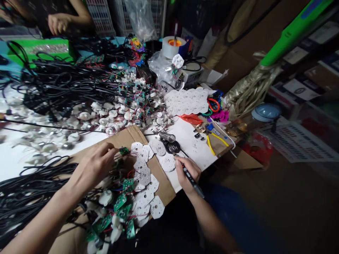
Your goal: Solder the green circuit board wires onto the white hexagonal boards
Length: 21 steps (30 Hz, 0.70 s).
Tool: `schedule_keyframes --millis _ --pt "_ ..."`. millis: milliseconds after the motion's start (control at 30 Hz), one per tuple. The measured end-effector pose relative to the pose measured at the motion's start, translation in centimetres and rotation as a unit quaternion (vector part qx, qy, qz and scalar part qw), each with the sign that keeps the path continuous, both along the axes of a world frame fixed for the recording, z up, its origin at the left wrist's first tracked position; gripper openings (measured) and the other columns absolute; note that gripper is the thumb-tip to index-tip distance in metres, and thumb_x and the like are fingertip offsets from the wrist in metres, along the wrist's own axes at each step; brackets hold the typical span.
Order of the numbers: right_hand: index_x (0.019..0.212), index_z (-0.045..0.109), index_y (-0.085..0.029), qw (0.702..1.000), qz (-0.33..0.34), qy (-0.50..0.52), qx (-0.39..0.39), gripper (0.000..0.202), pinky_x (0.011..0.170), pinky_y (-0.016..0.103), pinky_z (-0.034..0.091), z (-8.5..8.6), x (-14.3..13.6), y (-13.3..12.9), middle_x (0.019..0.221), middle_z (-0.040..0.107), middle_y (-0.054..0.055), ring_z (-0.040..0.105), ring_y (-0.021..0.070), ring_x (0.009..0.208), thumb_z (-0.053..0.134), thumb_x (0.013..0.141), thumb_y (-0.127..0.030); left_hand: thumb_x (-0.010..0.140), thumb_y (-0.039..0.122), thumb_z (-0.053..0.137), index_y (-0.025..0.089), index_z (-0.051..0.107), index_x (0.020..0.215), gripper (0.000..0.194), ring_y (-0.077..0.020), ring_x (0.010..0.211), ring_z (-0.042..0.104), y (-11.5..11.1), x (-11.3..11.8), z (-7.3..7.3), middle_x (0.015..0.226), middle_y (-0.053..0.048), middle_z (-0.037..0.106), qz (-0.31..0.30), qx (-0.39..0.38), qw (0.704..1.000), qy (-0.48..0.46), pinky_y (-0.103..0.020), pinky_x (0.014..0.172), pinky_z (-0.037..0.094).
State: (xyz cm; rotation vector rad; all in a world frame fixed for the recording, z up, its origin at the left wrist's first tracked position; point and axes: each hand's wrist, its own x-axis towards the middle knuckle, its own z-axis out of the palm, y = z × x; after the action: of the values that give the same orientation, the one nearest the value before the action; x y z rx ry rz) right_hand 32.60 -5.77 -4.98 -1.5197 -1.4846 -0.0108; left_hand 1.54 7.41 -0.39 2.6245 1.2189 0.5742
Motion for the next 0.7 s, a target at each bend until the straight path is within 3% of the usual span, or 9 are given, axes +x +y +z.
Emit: schedule_keyframes --millis 133,333,467,600,700 --pt "0.104 0.076 -0.019 1.000 0.001 -0.005 -0.006 0.018 0.071 0.031 0.060 -0.3 0.0 0.0 0.084 0.079 0.007 0.075 0.0192 0.073 0.061 0.096 -0.013 0.096 0.030 0.055 0.024 0.075 0.091 0.022 -0.0177 0.080 0.071 -0.1 0.6 0.7 0.093 -0.004 0.077 0.050 -0.031 0.995 -0.082 -0.026 0.069 0.055" --pt "0.106 0.075 -0.020 1.000 0.012 -0.021 -0.003 0.018 0.071 0.030 0.060 -0.6 0.1 0.0 0.085 0.080 0.007 0.075 0.0192 0.074 0.062 0.096 -0.011 0.084 0.048 0.074 0.023 0.078 0.090 0.026 -0.0210 0.083 0.074 1.3 1.4 -1.7 0.092 -0.004 0.080 0.160 -0.222 0.926 -0.260 -0.032 0.079 0.060" --pt "0.106 0.076 -0.020 0.999 0.013 -0.026 0.014 0.018 0.071 0.030 0.060 -0.6 0.1 -0.1 0.086 0.080 0.006 0.075 0.0187 0.073 0.064 0.096 -0.011 0.086 0.050 0.072 0.022 0.079 0.086 0.029 -0.0197 0.081 0.071 2.5 2.2 -2.6 0.087 -0.005 0.079 0.110 -0.219 0.938 -0.246 -0.032 0.078 0.058" --pt "0.109 0.076 -0.020 1.000 0.011 -0.013 0.002 0.019 0.068 0.030 0.059 0.0 -0.2 -0.5 0.083 0.079 0.006 0.073 0.0182 0.070 0.064 0.097 -0.012 0.095 0.036 0.064 0.021 0.079 0.097 0.021 -0.0177 0.080 0.069 3.1 2.7 -2.8 0.089 -0.005 0.076 0.026 -0.184 0.968 -0.168 -0.030 0.077 0.054" --pt "0.112 0.075 -0.020 1.000 0.020 0.005 -0.020 0.021 0.069 0.032 0.059 0.5 -1.0 -0.9 0.082 0.078 0.005 0.073 0.0184 0.070 0.062 0.098 -0.012 0.097 0.028 0.061 0.020 0.078 0.094 0.019 -0.0175 0.080 0.067 3.2 2.7 -3.1 0.087 -0.006 0.073 -0.002 -0.143 0.984 -0.104 -0.029 0.074 0.052"
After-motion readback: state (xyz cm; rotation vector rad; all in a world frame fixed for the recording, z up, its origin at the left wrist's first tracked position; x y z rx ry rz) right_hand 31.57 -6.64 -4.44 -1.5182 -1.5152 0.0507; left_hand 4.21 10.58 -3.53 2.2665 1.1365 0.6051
